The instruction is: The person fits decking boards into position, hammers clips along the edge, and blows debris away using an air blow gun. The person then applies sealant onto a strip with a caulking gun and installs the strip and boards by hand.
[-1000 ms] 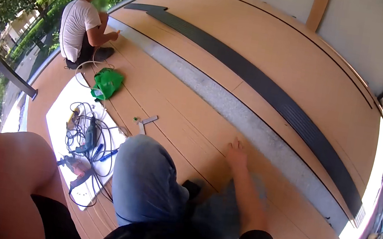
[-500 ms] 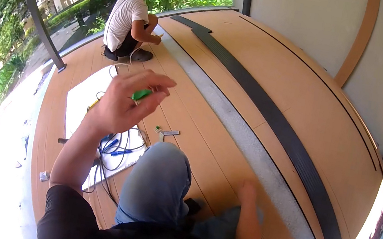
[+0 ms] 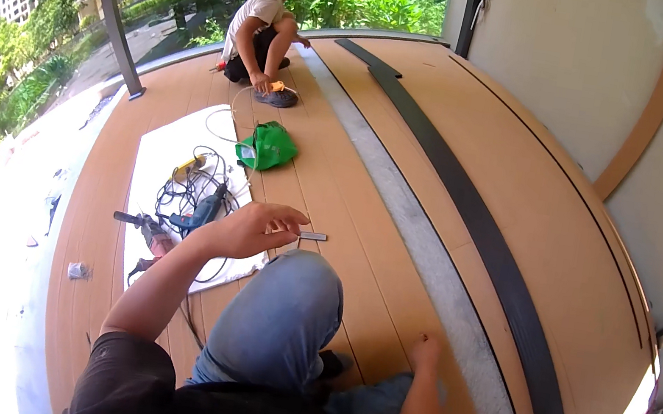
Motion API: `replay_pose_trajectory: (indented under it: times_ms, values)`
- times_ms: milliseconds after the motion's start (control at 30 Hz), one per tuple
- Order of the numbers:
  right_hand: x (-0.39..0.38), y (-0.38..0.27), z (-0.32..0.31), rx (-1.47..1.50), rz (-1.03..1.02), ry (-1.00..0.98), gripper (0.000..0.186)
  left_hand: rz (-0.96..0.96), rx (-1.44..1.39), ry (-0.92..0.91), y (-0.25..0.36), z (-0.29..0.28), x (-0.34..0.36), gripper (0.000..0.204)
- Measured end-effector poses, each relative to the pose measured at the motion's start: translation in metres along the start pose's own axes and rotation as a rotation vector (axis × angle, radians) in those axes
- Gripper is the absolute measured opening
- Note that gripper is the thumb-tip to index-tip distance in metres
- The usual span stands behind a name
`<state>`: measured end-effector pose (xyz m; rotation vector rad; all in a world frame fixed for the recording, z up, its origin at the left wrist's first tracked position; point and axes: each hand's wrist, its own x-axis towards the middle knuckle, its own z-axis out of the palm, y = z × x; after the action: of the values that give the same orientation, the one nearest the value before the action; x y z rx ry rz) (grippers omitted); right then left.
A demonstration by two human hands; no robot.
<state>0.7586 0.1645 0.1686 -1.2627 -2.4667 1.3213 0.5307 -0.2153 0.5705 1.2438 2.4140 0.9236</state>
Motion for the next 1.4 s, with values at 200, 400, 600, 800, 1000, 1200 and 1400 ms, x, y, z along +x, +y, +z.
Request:
replay_pose_trajectory:
  times_ms: [200, 400, 600, 800, 1000, 1200, 1400]
  values:
    - [0.032, 0.043, 0.002, 0.187, 0.057, 0.039, 0.029, 0.006, -0.083, -0.058, -0.002, 0.000, 0.022, 0.037]
    - [0.039, 0.044, 0.011, 0.411, 0.001, 0.089, 0.026, -0.101, -0.231, -0.304, -0.054, 0.018, 0.064, 0.039]
    - [0.031, 0.044, 0.014, 0.624, 0.091, -0.001, 0.025, -0.037, 0.074, -0.648, -0.097, 0.049, 0.152, 0.054]
    - [-0.008, 0.139, -0.030, -0.103, -0.115, 0.353, 0.029, 0.139, 0.044, -0.818, -0.084, 0.157, 0.311, 0.050]
    - [-0.040, 0.133, -0.047, -0.137, 0.314, 0.313, 0.034, -0.057, -0.361, -0.852, -0.123, 0.311, 0.406, 0.047]
    - [-0.012, 0.125, -0.052, -0.158, 0.372, 0.306, 0.038, -0.137, -0.497, -0.965, -0.137, 0.424, 0.413, 0.049]
    - [0.016, 0.122, -0.052, -0.075, 0.437, 0.441, 0.037, -0.351, -0.692, -0.880, -0.199, 0.455, 0.478, 0.045]
